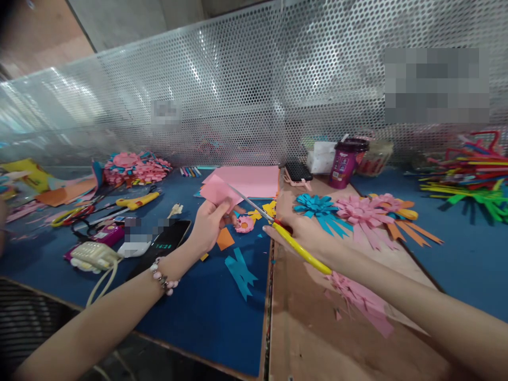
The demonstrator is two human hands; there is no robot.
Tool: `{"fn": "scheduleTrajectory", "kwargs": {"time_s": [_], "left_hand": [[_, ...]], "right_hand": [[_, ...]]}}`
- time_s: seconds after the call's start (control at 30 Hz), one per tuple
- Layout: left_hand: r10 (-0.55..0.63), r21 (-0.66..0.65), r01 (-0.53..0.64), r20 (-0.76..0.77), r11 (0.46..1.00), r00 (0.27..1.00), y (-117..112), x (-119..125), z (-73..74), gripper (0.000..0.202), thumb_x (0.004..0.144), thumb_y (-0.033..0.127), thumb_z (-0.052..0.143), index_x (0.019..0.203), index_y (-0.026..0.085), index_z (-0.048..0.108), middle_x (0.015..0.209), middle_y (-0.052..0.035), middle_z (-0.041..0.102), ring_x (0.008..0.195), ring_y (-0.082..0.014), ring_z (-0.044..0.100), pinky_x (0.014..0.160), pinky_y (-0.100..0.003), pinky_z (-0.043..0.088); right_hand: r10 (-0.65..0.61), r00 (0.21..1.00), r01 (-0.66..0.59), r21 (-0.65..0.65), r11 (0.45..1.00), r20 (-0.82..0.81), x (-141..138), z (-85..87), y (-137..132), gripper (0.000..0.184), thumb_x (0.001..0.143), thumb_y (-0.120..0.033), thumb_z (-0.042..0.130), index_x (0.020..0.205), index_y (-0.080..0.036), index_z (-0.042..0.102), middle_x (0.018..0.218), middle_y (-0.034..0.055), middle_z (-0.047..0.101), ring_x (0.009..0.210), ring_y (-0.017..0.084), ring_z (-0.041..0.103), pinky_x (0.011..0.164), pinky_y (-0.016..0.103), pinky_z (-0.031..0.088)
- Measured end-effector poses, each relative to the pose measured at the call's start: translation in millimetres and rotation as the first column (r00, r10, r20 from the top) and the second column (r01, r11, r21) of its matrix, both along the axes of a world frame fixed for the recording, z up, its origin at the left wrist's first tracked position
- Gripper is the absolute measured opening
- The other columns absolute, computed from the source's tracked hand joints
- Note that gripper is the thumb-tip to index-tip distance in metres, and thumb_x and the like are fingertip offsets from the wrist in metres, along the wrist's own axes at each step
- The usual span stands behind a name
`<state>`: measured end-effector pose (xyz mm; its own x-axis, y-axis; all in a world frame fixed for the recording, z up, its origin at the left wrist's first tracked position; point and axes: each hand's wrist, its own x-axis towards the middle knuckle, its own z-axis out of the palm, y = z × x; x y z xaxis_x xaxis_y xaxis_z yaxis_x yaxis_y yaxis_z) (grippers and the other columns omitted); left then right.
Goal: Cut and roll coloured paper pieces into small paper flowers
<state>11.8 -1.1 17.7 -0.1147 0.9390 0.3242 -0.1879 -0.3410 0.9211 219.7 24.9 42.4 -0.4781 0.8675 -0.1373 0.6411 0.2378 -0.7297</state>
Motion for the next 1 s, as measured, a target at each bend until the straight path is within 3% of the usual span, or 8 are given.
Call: {"fn": "scheduleTrajectory", "kwargs": {"time_s": [0.23, 0.4, 0.63, 0.73, 0.87, 1.0], "left_hand": [[-0.016, 0.012, 0.016, 0.005, 1.0, 1.0, 1, -2, -1.1, 0.022, 0.082, 0.033, 0.057, 0.074, 0.013, 0.056, 0.076, -0.0075, 0.07, 0.046, -0.0092, 0.056, 0.05, -0.026, 0.05], [-0.017, 0.002, 0.017, -0.006, 1.0, 1.0, 1, -2, -1.1, 0.023, 0.083, 0.033, 0.056, 0.072, 0.013, 0.057, 0.075, -0.0072, 0.07, 0.046, -0.009, 0.056, 0.05, -0.025, 0.049], [-0.019, -0.003, 0.019, -0.005, 1.0, 1.0, 2, -3, -2.8, 0.022, 0.082, 0.032, 0.057, 0.074, 0.013, 0.059, 0.075, -0.0065, 0.069, 0.047, -0.0093, 0.056, 0.05, -0.025, 0.05], [-0.017, -0.013, 0.017, -0.009, 1.0, 1.0, 2, -3, -3.0, 0.022, 0.082, 0.033, 0.057, 0.075, 0.012, 0.059, 0.076, -0.0069, 0.07, 0.048, -0.0094, 0.057, 0.051, -0.025, 0.051], [-0.014, -0.032, 0.013, -0.013, 0.999, 1.0, 3, -3, -2.9, 0.022, 0.081, 0.034, 0.058, 0.077, 0.012, 0.06, 0.076, -0.0071, 0.07, 0.048, -0.0093, 0.056, 0.052, -0.025, 0.05], [-0.007, -0.043, 0.007, -0.014, 0.999, 1.0, 3, -3, -3.0, 0.022, 0.08, 0.034, 0.058, 0.075, 0.012, 0.06, 0.074, -0.0061, 0.069, 0.048, -0.0098, 0.057, 0.052, -0.026, 0.051]], "right_hand": [[0.027, 0.999, -0.025, 0.049, 0.999, -0.043, -1, 2.1, -1, 0.03, 0.076, -0.044, 0.049, 0.064, -0.018, 0.049, 0.047, -0.0021, 0.043, 0.041, 0.008, 0.042, 0.038, 0.02, 0.033], [0.056, 0.997, -0.063, 0.15, 0.987, 0.051, 3, -5.0, 2, 0.032, 0.082, -0.043, 0.042, 0.068, -0.016, 0.054, 0.053, -0.0002, 0.05, 0.047, 0.009, 0.045, 0.042, 0.02, 0.031], [0.119, 0.976, -0.186, 0.426, 0.885, 0.18, 7, -14.4, 11, 0.048, 0.084, -0.056, 0.043, 0.069, -0.014, 0.061, 0.057, 0.0032, 0.052, 0.055, 0.012, 0.05, 0.05, 0.023, 0.034], [0.149, 0.975, -0.206, 0.439, 0.874, 0.162, 10, -11.0, 11, 0.046, 0.085, -0.054, 0.046, 0.072, -0.013, 0.061, 0.064, 0.0042, 0.056, 0.063, 0.014, 0.055, 0.057, 0.023, 0.041], [0.153, 0.974, -0.211, 0.428, 0.879, 0.166, 14, -11.3, 10, 0.037, 0.09, -0.045, 0.046, 0.09, -0.011, 0.059, 0.08, 0.0029, 0.059, 0.07, 0.009, 0.056, 0.067, 0.024, 0.048], [0.14, 0.976, -0.198, 0.424, 0.884, 0.164, 14, -18.6, 16, 0.041, 0.089, -0.048, 0.044, 0.083, -0.012, 0.062, 0.07, 0.0028, 0.06, 0.063, 0.011, 0.056, 0.058, 0.022, 0.045]]}}
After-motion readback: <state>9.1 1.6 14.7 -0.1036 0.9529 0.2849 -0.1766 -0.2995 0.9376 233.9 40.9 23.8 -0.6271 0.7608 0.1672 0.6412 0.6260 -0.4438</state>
